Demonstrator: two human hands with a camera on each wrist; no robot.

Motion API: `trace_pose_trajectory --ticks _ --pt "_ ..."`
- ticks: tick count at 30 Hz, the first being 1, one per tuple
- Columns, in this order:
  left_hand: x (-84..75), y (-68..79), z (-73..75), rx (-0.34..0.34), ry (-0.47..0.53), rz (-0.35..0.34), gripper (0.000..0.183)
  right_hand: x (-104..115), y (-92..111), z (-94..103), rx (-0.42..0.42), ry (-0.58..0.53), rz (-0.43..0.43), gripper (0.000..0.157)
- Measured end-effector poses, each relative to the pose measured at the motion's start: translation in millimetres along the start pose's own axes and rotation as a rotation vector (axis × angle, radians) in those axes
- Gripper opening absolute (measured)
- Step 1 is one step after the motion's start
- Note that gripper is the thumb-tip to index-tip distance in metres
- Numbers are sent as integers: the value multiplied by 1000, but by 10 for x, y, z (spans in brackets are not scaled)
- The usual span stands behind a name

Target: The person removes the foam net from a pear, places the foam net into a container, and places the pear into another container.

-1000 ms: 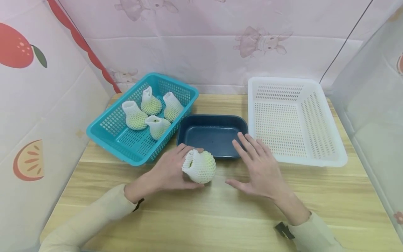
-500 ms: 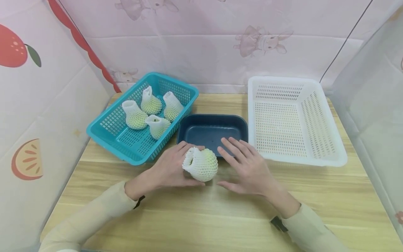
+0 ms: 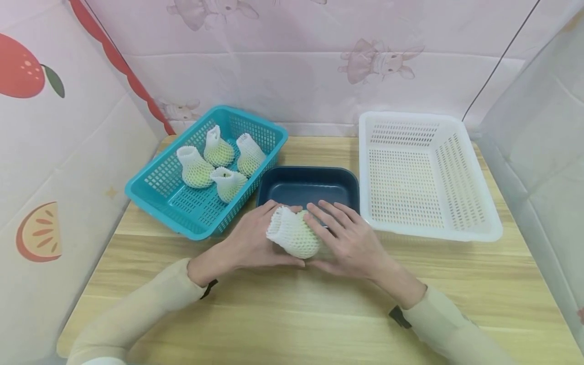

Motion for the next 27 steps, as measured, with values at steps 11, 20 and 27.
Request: trace_pose_trajectory --ticks 11,20,27 --pt "-10 -51 -25 5 77 64 108 -14 -28 37 -112 9 11 70" --pt "27 -24 -13 26 114 80 111 -15 -25 32 -133 17 39 68" --pt "74 26 71 -12 76 74 112 -48 0 29 -131 29 64 66"
Point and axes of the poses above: each hand's wrist, its own y-axis away from the middle knuckle, its own z-axis out of the back of the hand, x = y × z, the point moved 9 cm from there along -y, towards the middle knuckle, and after that the axes turned 13 degrees about y, right-handed, at the moved point
